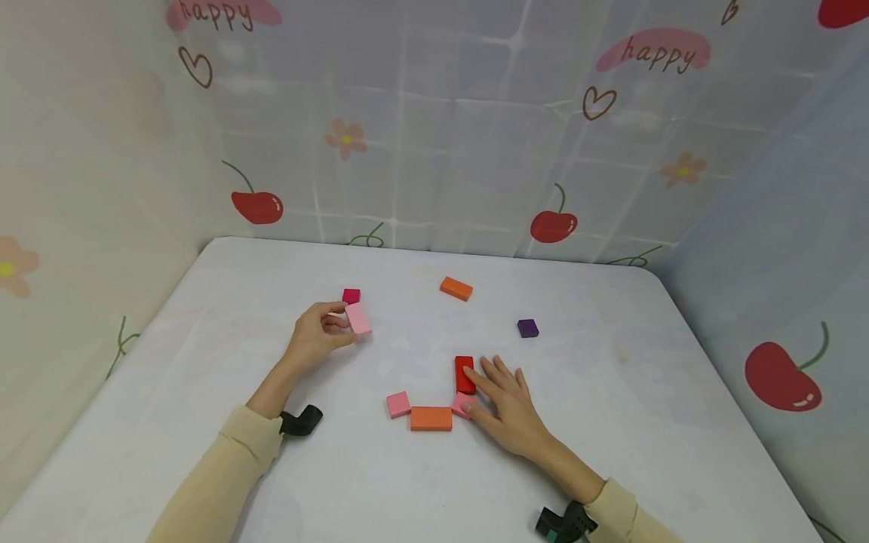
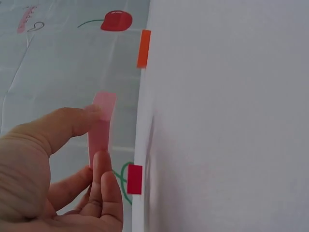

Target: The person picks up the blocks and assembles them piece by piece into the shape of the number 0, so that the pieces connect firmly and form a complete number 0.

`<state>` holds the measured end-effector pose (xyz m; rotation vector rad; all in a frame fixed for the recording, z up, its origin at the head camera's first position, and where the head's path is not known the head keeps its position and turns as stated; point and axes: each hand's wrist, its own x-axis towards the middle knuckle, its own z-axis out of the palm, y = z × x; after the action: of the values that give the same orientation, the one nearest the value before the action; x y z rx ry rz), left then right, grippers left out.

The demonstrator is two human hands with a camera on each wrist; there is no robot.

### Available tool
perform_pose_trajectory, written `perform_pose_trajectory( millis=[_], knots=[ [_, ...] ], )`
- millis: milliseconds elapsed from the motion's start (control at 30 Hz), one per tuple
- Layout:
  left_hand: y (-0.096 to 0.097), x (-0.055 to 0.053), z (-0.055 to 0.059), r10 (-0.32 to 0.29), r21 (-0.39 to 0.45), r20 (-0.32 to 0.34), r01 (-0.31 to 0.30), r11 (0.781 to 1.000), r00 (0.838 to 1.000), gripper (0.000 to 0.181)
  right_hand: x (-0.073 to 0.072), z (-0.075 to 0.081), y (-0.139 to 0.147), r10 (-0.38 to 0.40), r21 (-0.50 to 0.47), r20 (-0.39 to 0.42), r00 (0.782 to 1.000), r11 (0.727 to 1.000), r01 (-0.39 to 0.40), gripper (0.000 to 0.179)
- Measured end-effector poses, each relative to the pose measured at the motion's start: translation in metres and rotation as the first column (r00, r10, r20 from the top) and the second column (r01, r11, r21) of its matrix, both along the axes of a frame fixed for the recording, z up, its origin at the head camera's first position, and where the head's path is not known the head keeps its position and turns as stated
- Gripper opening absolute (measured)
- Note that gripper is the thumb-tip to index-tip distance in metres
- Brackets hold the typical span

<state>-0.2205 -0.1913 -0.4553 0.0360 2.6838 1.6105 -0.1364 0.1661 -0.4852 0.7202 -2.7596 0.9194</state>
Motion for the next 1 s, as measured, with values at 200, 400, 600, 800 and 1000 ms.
perform_pose_trajectory(
  millis=[200,400,600,800,1000],
  knots=[
    [0.017,0.01,0.0,-0.12,-0.011,-0.046,0.12,0.993,0.992,0.06,0.0,0.001,0.0,0.0,0.002,0.022,1.0,1.0,0.0,0.056],
    [0.033,0.022,0.0,-0.203,-0.016,-0.054,0.203,0.979,0.978,0.059,0.001,0.001,0.0,0.002,-0.007,0.024,1.0,1.0,-0.001,0.056],
    [0.04,0.034,-0.002,-0.267,-0.01,-0.026,0.267,0.964,0.963,0.058,0.0,0.001,0.0,0.006,-0.003,0.0,1.0,1.0,-0.006,0.056],
    [0.042,0.041,-0.006,-0.31,0.026,-0.01,0.31,0.95,0.951,0.058,0.0,0.001,0.0,0.007,-0.002,0.002,1.0,1.0,-0.007,0.057],
    [0.043,0.042,-0.009,-0.322,0.02,0.011,0.321,0.947,0.947,0.059,0.0,-0.001,0.0,-0.001,0.004,-0.008,1.0,1.0,0.001,0.056]
  ],
)
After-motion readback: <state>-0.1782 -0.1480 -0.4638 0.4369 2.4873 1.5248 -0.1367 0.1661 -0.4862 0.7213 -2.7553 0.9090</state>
